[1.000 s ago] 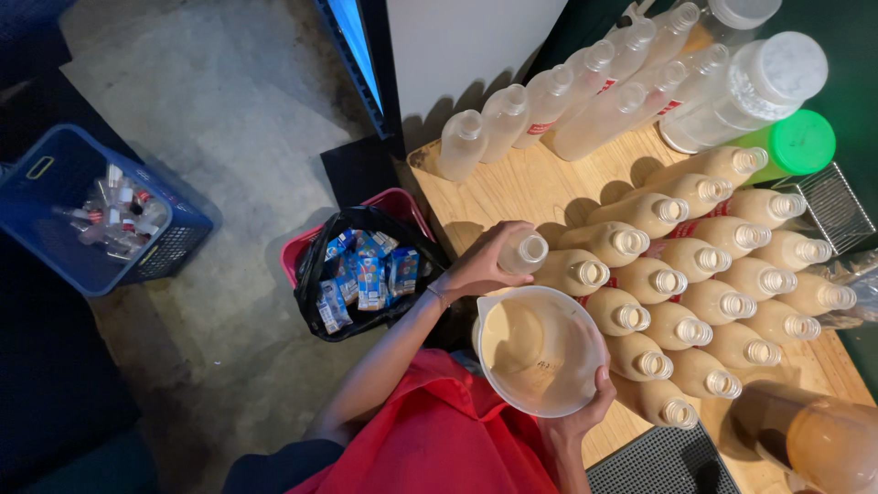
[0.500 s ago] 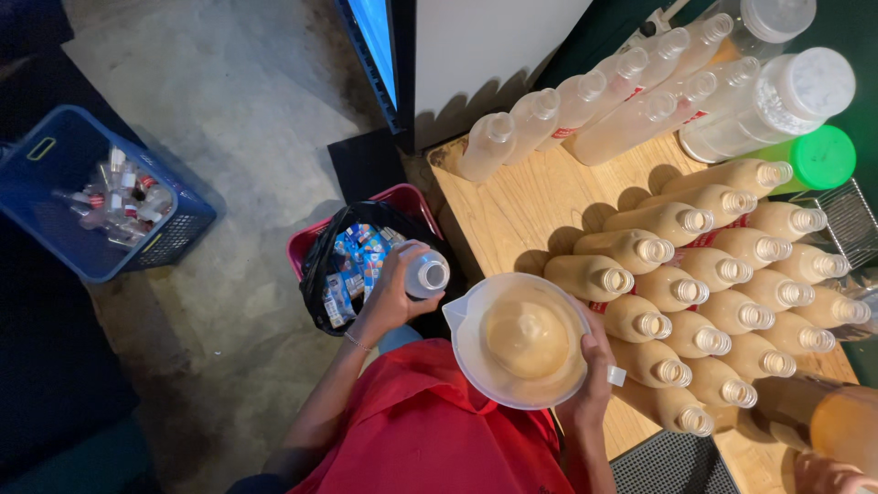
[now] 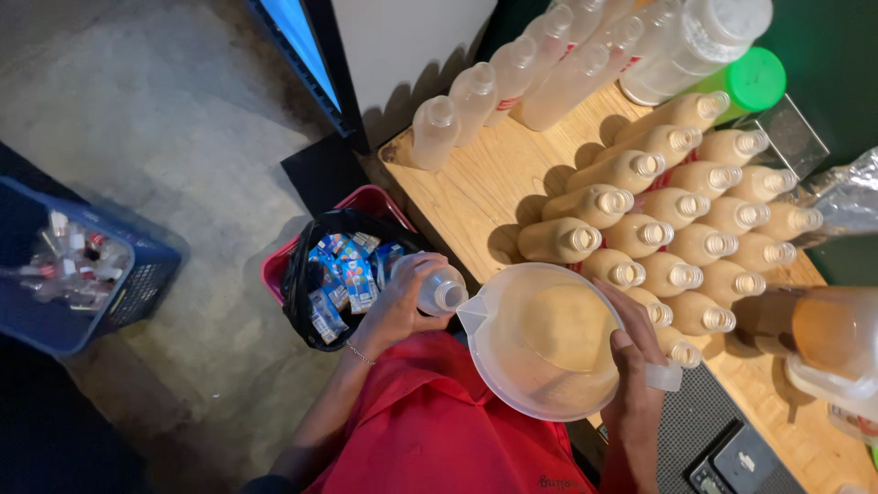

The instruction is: The person pours a beige liquid from a large plastic jug into several small plastic bottles arranged on a wooden table. After filling the bottles, the person places the jug on a digital scale and pours a white liquid from a can into the jug.

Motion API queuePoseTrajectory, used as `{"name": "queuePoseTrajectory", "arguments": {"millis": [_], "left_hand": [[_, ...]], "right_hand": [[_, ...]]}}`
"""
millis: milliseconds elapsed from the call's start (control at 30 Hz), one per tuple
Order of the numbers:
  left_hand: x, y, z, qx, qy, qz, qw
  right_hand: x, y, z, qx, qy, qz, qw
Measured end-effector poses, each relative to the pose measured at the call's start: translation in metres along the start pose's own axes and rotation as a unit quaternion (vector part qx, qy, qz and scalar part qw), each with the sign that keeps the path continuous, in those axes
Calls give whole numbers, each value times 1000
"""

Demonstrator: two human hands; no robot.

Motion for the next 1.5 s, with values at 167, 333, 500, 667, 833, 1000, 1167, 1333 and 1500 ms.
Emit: {"name": "queuePoseTrajectory", "arguments": {"millis": [167,333,500,667,833,1000,1167,1333,1500], "left_hand": [[11,-10,15,51,32,-41,997],[27,-23,28,105,80,-82,988],[43,-33,42,173,106,-75,976],[60,-49,53,222,143,-62,963],[96,-46,54,259,171,-49,950],[128,-42,55,234,204,-74,948],[156,-49,53,226,230,-86,943],[181,-51,50,209,254,-86,940],[197,-54,50,199,264,-73,941]], "right_hand": [[-14,5,-9,-1,-40,-32,999],[-29,0,-24,1,-83,-70,994],[-40,4,-37,7,-126,-78,989],[-52,1,-52,30,-172,-128,976],[-65,-15,-69,68,-218,-140,963],[-80,-40,-85,111,-243,-129,955],[-95,-53,-93,130,-254,-138,948],[-109,-66,-99,145,-249,-153,945],[-119,-77,-100,144,-245,-186,941]]}}
Point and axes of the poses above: each hand's wrist, its own z-axis towards the middle knuckle, its own x-axis out of the palm, y = z × x, the point moved 6 cm from there along z, towards the middle knuckle, and after that the axes turned 3 degrees about -z, right-handed, at the moved point
